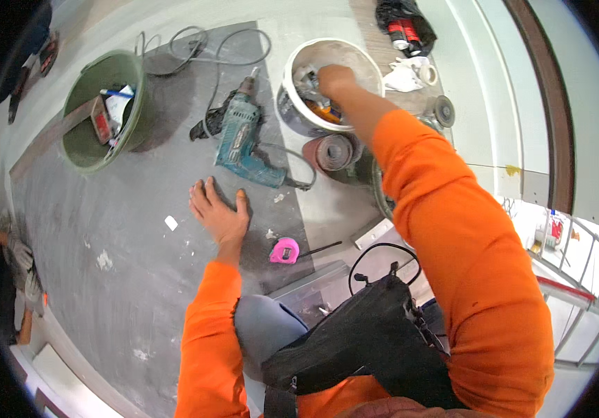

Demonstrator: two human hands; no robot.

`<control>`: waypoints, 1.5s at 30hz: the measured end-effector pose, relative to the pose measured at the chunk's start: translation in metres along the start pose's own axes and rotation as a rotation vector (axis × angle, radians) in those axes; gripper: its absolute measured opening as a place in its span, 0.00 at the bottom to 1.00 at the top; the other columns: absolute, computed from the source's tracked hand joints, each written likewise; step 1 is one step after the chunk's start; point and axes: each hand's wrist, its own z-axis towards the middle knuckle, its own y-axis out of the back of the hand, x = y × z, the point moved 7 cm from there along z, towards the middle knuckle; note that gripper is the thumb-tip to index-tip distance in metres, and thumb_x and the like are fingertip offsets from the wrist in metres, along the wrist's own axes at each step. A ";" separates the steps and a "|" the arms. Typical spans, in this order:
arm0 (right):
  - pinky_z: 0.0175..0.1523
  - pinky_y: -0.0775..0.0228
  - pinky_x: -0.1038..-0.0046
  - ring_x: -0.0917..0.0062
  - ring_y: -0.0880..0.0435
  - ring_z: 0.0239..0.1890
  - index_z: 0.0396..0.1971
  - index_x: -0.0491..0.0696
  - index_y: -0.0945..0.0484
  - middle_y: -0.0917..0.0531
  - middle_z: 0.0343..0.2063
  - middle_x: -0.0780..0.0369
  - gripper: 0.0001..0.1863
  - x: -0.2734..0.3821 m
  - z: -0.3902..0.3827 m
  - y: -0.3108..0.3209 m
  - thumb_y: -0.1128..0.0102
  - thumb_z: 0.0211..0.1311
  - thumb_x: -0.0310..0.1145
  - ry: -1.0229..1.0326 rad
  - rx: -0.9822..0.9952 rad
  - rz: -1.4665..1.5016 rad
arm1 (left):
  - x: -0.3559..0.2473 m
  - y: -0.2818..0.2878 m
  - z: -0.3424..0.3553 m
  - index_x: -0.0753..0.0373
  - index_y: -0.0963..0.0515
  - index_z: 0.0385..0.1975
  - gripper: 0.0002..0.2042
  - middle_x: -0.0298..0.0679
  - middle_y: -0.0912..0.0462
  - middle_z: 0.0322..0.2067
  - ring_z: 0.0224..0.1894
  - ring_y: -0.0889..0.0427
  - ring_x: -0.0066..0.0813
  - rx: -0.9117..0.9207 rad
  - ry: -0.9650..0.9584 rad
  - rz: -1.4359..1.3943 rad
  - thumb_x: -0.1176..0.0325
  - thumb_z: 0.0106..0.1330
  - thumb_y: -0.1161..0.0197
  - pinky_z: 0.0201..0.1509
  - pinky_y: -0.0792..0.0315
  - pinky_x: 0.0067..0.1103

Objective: The person cuts a metal profile using an angle grinder and shears, then picks up items from a bucket.

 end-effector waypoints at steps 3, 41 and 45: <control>0.53 0.20 0.63 0.64 0.13 0.52 0.46 0.50 0.12 0.13 0.49 0.57 0.16 -0.002 -0.002 -0.005 0.38 0.60 0.38 -0.102 0.056 0.098 | 0.002 0.001 -0.001 0.64 0.38 0.69 0.38 0.54 0.40 0.70 0.75 0.49 0.55 -0.013 -0.004 0.008 0.46 0.64 0.38 0.78 0.58 0.48; 0.45 0.19 0.60 0.61 0.11 0.38 0.35 0.46 0.12 0.11 0.36 0.53 0.11 0.028 -0.039 0.077 0.37 0.58 0.35 0.269 -0.127 -0.350 | 0.000 0.006 -0.003 0.61 0.36 0.68 0.38 0.53 0.38 0.68 0.75 0.49 0.56 -0.068 -0.018 -0.038 0.46 0.62 0.36 0.78 0.59 0.47; 0.33 0.19 0.60 0.63 0.11 0.27 0.30 0.39 0.15 0.13 0.30 0.48 0.16 0.029 -0.107 0.139 0.42 0.62 0.38 0.175 -0.096 -0.147 | 0.003 -0.001 -0.008 0.64 0.33 0.65 0.37 0.56 0.37 0.67 0.73 0.46 0.59 -0.112 -0.064 -0.043 0.45 0.61 0.35 0.77 0.57 0.49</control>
